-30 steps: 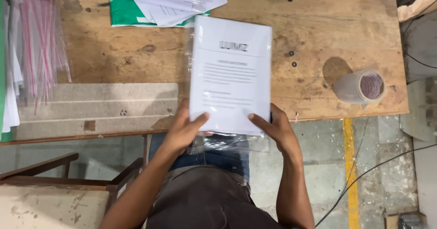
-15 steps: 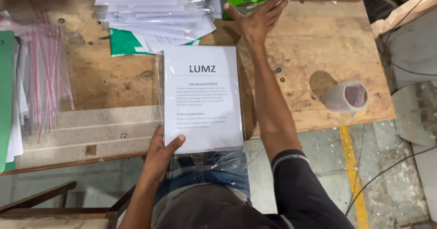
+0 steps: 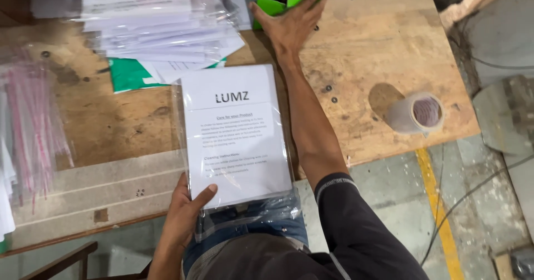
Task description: The person sorts through stacks of papers and plastic sleeves, placing them into green folders and green boxes on a wooden table.
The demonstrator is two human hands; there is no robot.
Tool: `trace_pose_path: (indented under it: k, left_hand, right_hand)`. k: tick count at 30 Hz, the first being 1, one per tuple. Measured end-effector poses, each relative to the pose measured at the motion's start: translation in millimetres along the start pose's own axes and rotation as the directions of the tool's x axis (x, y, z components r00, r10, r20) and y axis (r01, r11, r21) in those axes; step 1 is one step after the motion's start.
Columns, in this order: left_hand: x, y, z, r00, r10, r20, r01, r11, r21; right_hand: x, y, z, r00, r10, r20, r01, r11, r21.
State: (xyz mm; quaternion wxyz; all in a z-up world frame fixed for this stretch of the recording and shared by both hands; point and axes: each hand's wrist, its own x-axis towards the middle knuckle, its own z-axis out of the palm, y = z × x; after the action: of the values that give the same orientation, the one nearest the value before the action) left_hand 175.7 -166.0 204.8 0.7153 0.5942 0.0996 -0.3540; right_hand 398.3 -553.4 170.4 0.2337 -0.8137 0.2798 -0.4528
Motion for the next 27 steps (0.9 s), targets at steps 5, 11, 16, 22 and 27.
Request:
trace_pose_path:
  k: [5, 11, 16, 22, 27]
  left_hand:
    - [0.2, -7.7, -4.2, 0.996, 0.085, 0.002, -0.085, 0.995, -0.043]
    - [-5.7, -2.1, -1.7, 0.993, 0.112, 0.040, -0.111, 0.993, -0.041]
    - [-2.5, -8.3, -5.4, 0.992, 0.120, 0.047, -0.120, 0.993, -0.001]
    - [-5.5, -4.2, -4.2, 0.993, 0.106, 0.056, -0.109, 0.993, 0.044]
    - [-1.3, -13.3, -8.9, 0.987, 0.140, 0.075, -0.143, 0.989, 0.040]
  right_hand:
    - [3.7, 3.9, -14.0, 0.999, -0.009, 0.052, 0.009, 1.000, -0.012]
    - [1.9, 25.4, -26.3, 0.993, -0.105, 0.045, 0.105, 0.994, -0.004]
    - [-8.3, 23.4, -47.1, 0.997, -0.028, 0.074, 0.026, 0.999, 0.029]
    - [-41.7, 46.6, -79.5, 0.993, -0.102, 0.059, 0.097, 0.991, 0.089]
    - [-60.7, 25.2, -135.1, 0.997, -0.012, 0.074, 0.004, 0.993, 0.116]
